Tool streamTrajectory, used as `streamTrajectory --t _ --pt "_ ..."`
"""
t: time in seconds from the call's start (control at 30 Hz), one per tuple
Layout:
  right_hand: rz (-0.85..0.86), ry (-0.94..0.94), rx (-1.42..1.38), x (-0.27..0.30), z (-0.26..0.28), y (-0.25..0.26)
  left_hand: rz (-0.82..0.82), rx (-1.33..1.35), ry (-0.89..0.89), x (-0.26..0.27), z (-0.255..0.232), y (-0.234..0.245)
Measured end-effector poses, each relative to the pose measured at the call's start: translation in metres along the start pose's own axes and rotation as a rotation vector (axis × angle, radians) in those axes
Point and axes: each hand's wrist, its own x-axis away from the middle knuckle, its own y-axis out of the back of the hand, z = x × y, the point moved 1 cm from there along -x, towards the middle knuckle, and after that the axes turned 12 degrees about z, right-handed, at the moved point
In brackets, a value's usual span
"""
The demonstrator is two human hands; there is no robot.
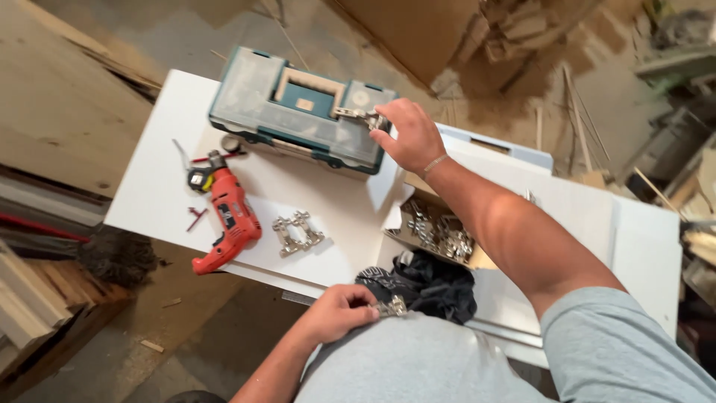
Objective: Sorting and inspecting cabinet hinges on a workbench and using a screwdriver to adjust them
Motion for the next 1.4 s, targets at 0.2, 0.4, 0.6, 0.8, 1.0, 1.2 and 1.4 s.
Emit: streamTrajectory --t 0.2,0.4,0.6,0.8,1.0,1.2,1.4 --pt "0.044 -0.604 -0.461 0.161 -0.001 0.025 -0.351 -0.387 -0.048 -0.034 0.025 0.064" --pt "-0.073 -0.994 -0.510 0.340 -0.005 -0.022 -0.545 -1.144 -0.128 -0.114 0.043 0.126" --pt "0.094 -0.539 -0.489 0.374 0.030 -0.048 -0.430 -1.444 -0.079 -0.170 0.050 0.146" --pt "-0.112 -0.389 -0.188 0.360 0.018 -0.056 -0.520 -1.452 -0.029 -0.183 0.076 0.149" --pt "0.073 -0.172 0.355 0.285 -0.036 -0.030 -0.617 -1.378 0.017 -0.179 0.081 0.133" --pt "0.205 -0.007 0.615 0.260 -0.095 -0.072 -0.772 -1.244 -0.242 -0.141 0.049 0.105" --pt "0.494 -0.580 -0.189 0.228 -0.059 -0.008 -0.878 -0.985 -0.490 -0.109 0.049 0.085"
